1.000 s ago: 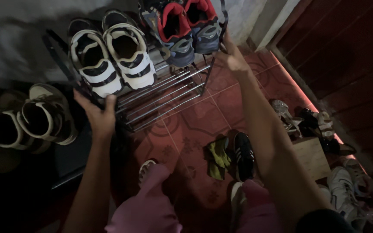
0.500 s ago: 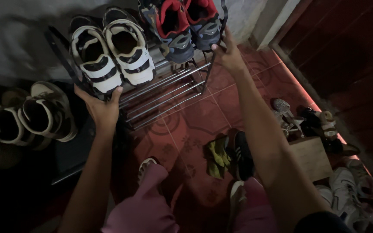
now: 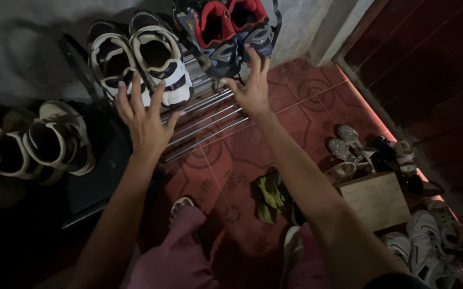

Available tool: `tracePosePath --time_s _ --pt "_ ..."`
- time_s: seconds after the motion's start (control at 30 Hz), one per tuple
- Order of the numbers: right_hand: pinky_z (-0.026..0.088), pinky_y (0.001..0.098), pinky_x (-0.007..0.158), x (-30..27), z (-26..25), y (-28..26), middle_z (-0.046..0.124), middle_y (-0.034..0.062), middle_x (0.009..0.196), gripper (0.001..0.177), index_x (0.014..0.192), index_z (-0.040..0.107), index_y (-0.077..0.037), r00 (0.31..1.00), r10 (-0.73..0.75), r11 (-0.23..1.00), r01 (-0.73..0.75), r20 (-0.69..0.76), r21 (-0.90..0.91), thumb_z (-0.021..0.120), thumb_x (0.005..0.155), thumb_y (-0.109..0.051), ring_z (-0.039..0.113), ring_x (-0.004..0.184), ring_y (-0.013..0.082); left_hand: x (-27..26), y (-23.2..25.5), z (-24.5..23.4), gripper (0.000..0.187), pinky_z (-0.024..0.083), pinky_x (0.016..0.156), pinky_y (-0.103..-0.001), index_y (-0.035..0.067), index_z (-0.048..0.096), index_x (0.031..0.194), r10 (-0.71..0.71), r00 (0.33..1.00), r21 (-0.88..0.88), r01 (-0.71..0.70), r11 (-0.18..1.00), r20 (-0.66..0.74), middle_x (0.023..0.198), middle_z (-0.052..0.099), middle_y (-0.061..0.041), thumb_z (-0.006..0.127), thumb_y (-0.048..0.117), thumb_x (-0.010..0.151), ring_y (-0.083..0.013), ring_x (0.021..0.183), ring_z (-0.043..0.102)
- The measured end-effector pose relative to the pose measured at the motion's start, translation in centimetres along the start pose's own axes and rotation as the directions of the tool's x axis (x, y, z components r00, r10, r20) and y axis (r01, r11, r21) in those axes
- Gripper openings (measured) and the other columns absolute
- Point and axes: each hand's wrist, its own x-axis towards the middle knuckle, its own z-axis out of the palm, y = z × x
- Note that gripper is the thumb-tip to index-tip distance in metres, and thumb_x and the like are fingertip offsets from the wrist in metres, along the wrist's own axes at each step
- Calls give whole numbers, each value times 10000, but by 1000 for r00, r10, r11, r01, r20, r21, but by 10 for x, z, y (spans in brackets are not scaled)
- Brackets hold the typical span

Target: The person wipes several pairs of shoes with a yellow cloth, then places them on a metal shoe rack. The person also wipes a cardboard shoe box and places it on the rack.

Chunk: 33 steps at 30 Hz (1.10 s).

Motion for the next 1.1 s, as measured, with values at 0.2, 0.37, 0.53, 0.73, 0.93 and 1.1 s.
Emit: tracePosePath --time_s 0.2,0.37,0.53,0.73,0.93,1.1 --pt "539 426 1032 8 -1 -30 529 166 1400 765 1504 450 -127 992 -84 992 92 97 -83 904 912 -296 582 1270 383 9 9 -5 855 190 1184 -673 144 498 1554 -31 1000 59 31 998 -3 1657 322 -139 959 437 897 -423 1518 202" --pt "464 516 1106 17 33 -85 540 202 1458 870 1517 405 -189 940 -199 980 195 276 43 923 834 -337 499 1333 486 14 13 -24 962 267 1166 -624 112 446 1572 -180 984 3 180 984 -4 1680 300 -177 965 277 778 -432 1461 256" --pt "466 544 995 28 70 -120 308 469 1409 1104 1504 297 -294 846 147 989 -112 513 -100 983 639 -310 427 1242 611 26 6 -38 1057 328 1098 -606 87 387 1624 -251 968 42 251 967 -17 1666 277 -232 936 91 721 -516 1437 285" --pt "511 537 964 36 77 -116 516 318 1310 893 1363 327 -155 831 172 985 -155 529 -76 909 685 -156 562 1199 536 35 4 -41 998 388 1088 -552 128 374 1604 -278 960 158 270 950 24 1571 409 -170 881 -20 757 -427 1473 375" --pt "563 410 958 42 63 -89 638 251 1183 888 1347 265 -117 759 302 777 -547 577 312 885 711 -127 692 1136 380 34 10 -50 1038 397 1067 -593 79 365 1506 -278 959 49 281 959 -55 1502 420 -211 960 76 656 -446 1416 390" --pt "470 420 1023 40 64 -74 507 193 1289 874 1296 319 -91 876 111 940 -245 470 235 916 661 -22 559 1228 378 35 12 -52 1066 413 1040 -580 83 383 1497 -313 949 59 314 948 -29 1496 412 -204 965 67 603 -435 1395 386"
